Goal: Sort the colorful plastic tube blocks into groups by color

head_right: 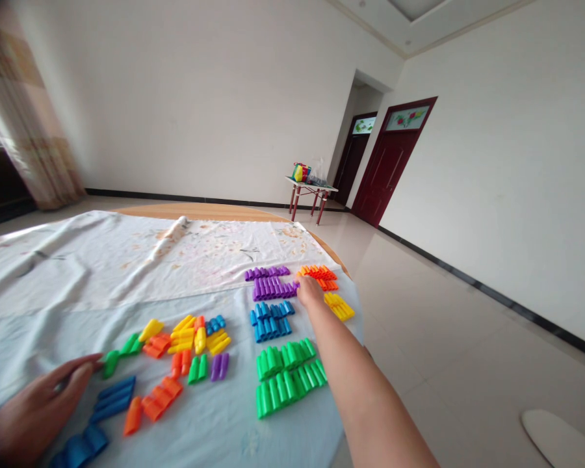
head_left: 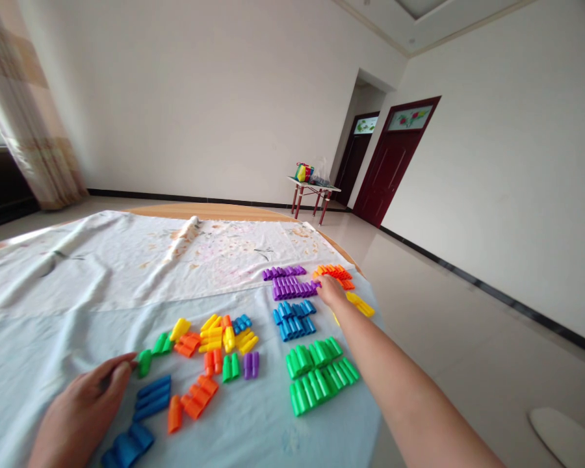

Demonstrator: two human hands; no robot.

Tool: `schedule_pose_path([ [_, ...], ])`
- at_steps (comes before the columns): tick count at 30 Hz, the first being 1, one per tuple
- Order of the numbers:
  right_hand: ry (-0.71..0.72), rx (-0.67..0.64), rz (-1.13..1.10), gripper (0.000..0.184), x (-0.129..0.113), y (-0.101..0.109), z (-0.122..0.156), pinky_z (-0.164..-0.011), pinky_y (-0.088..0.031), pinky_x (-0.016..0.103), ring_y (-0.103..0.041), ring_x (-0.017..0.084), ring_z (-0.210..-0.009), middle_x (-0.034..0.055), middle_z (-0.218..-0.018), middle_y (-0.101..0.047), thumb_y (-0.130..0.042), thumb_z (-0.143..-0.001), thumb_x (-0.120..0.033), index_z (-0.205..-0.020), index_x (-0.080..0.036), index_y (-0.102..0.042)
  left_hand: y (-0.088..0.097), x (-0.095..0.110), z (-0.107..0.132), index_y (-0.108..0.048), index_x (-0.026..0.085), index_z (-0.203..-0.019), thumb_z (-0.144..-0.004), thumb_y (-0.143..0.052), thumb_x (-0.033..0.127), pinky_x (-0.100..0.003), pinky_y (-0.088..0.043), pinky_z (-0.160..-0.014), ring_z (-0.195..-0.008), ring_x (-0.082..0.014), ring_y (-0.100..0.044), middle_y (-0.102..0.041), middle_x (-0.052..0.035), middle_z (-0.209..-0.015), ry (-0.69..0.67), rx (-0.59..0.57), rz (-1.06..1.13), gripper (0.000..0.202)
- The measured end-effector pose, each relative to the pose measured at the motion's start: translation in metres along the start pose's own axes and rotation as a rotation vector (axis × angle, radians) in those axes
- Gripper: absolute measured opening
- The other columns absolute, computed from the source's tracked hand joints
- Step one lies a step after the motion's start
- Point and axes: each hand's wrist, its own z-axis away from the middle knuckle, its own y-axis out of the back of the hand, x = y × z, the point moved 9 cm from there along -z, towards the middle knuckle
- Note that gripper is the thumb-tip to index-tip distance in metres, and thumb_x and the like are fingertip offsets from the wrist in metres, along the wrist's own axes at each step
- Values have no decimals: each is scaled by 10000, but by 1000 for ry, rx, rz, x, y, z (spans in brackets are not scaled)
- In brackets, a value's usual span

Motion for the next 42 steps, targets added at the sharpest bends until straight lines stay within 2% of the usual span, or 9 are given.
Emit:
schedule_pose_path([
  [16,22,-50,9,329,1,-9,-2,-988,-394,288,-580,192,-1121,86,-1151,-664,-568,-805,-99,-1107,-192,-659,-3,-3,-1,-666,266,-1000,-769,-292,595,-324,-459,-770,-851,-244,-634,-699,-47,-942,22,-17,-4,549],
  [25,9,-79,-12,432,6,-11,-4,-977,-396,279,-564,184,-1153,95,-1199,-643,-479,-790,-7,-1152,-183,-636,-3,-1,2,-652,272,-1036,-769,-270,606,-324,-461,-755,-818,-241,-626,-692,-43,-967,56,-41,-34,573],
  [33,17,-94,-40,426,4,-11,-3,-971,-398,270,-576,179,-1135,68,-1154,-671,-470,-782,-12,-1099,-212,-673,-1,0,3,-646,258,-1064,-774,-275,587,-307,-458,-756,-846,-234,-629,-692,-50,-993,66,-60,-30,574],
  [37,20,-72,-56,440,2,-4,-2,-974,-397,266,-585,179,-1122,74,-1146,-675,-470,-773,9,-1102,-202,-672,1,2,4,-646,248,-1064,-779,-271,593,-303,-457,-753,-857,-235,-627,-692,-56,-999,66,-59,-33,584],
  [42,14,18,-94,430,-1,18,2,-987,-395,262,-574,171,-1136,87,-1171,-660,-429,-796,8,-1108,-171,-664,1,3,5,-652,250,-1059,-794,-285,572,-297,-460,-731,-831,-229,-631,-700,-50,-973,48,-39,-23,556],
])
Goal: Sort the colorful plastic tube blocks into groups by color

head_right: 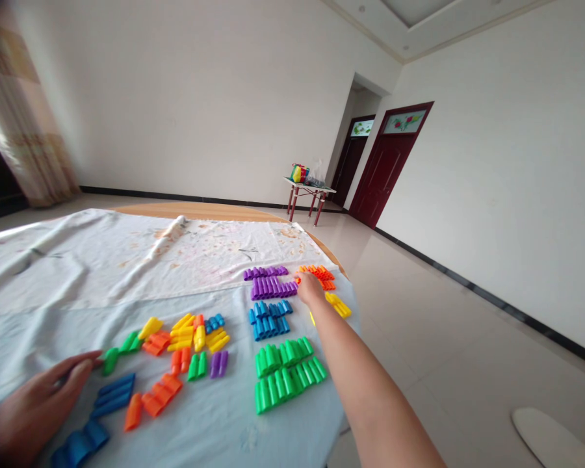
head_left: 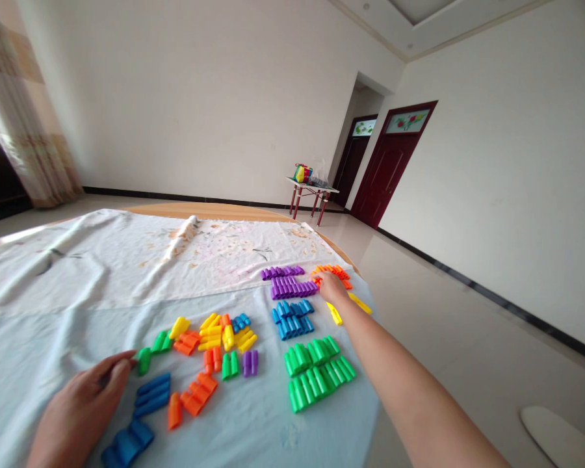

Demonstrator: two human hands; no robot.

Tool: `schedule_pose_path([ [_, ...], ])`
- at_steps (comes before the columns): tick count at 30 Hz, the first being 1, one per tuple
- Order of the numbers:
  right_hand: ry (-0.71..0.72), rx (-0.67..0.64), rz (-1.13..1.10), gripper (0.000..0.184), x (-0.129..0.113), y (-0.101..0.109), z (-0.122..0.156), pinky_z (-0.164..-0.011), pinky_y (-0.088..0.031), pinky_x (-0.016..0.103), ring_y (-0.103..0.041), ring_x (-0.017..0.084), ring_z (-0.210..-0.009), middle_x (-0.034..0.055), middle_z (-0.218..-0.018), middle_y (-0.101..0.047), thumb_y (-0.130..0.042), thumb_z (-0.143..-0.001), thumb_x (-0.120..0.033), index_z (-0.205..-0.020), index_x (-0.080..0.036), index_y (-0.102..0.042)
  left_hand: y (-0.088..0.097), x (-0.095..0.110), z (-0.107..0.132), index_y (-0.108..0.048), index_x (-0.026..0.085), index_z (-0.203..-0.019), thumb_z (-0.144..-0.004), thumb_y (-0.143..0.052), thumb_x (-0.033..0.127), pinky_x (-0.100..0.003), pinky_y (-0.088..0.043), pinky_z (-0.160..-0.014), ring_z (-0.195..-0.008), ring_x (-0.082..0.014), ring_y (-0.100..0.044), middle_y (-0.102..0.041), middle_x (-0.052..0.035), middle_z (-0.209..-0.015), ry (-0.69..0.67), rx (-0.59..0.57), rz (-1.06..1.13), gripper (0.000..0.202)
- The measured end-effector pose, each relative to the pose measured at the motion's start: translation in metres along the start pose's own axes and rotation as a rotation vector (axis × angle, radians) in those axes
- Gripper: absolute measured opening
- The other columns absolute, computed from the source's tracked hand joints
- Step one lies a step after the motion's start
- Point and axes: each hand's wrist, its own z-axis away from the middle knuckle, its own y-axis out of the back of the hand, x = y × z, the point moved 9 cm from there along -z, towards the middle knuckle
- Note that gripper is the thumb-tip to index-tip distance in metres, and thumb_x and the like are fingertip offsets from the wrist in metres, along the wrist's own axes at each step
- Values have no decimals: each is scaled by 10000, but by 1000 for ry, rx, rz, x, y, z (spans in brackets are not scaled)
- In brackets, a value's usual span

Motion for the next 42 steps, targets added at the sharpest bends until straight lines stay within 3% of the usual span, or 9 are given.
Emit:
schedule_pose_path([
  [6,85,73,-100,374,-34,27,22,-979,-416,276,-591,180,-1097,101,-1127,-672,-414,-829,-30,-1085,-135,-665,11,16,11,-671,230,-1039,-803,-355,508,-292,-460,-717,-843,-228,-640,-706,-66,-933,-24,17,30,483],
  [9,187,64,-198,368,-73,29,50,-938,-451,277,-613,164,-1045,68,-1108,-678,-403,-846,-55,-1086,-167,-659,16,24,17,-676,195,-1043,-805,-367,469,-296,-459,-706,-844,-233,-638,-708,-91,-931,-54,57,65,476],
  [12,372,56,-422,304,-128,27,94,-864,-493,282,-641,166,-956,58,-1025,-696,-448,-844,-105,-1035,-176,-673,16,24,18,-679,206,-1040,-801,-370,466,-281,-461,-708,-853,-222,-641,-715,-78,-920,-48,72,72,469],
  [16,529,-60,-624,252,-194,3,156,-838,-503,270,-647,152,-905,36,-949,-707,-489,-838,-125,-979,-195,-686,16,25,20,-684,213,-1033,-793,-371,468,-285,-464,-744,-871,-225,-643,-719,-70,-933,-59,87,81,470],
  [19,540,-107,-675,254,-220,-21,183,-860,-498,299,-638,165,-918,46,-956,-703,-519,-814,-102,-989,-182,-685,18,27,22,-683,209,-1037,-794,-365,465,-288,-463,-752,-876,-226,-643,-723,-70,-927,-70,88,84,475],
  [23,567,-73,-629,261,-233,-42,200,-905,-475,355,-610,202,-964,56,-994,-691,-571,-800,-116,-1019,-204,-683,18,28,23,-686,207,-1028,-789,-372,463,-290,-466,-731,-870,-232,-644,-724,-71,-920,-76,86,81,470],
  [28,616,-44,-499,316,-240,-55,212,-951,-420,414,-557,234,-1027,69,-1088,-648,-656,-799,-275,-1108,-213,-642,17,28,24,-682,206,-1038,-794,-364,464,-298,-461,-768,-906,-237,-638,-717,-79,-956,-83,75,75,476],
  [36,646,-56,-348,291,-244,-60,216,-908,-405,389,-525,231,-978,60,-1004,-633,-666,-787,-373,-1035,-222,-654,18,32,25,-676,176,-1051,-807,-370,445,-319,-458,-747,-894,-259,-640,-707,-104,-964,-94,44,47,475],
  [42,650,-92,-352,484,-238,-64,216,-905,-411,372,-532,233,-991,53,-1015,-616,-711,-690,-569,-1044,-244,-659,14,25,17,-667,218,-1039,-817,-373,460,-305,-463,-756,-909,-246,-642,-714,-76,-979,-95,20,23,441],
])
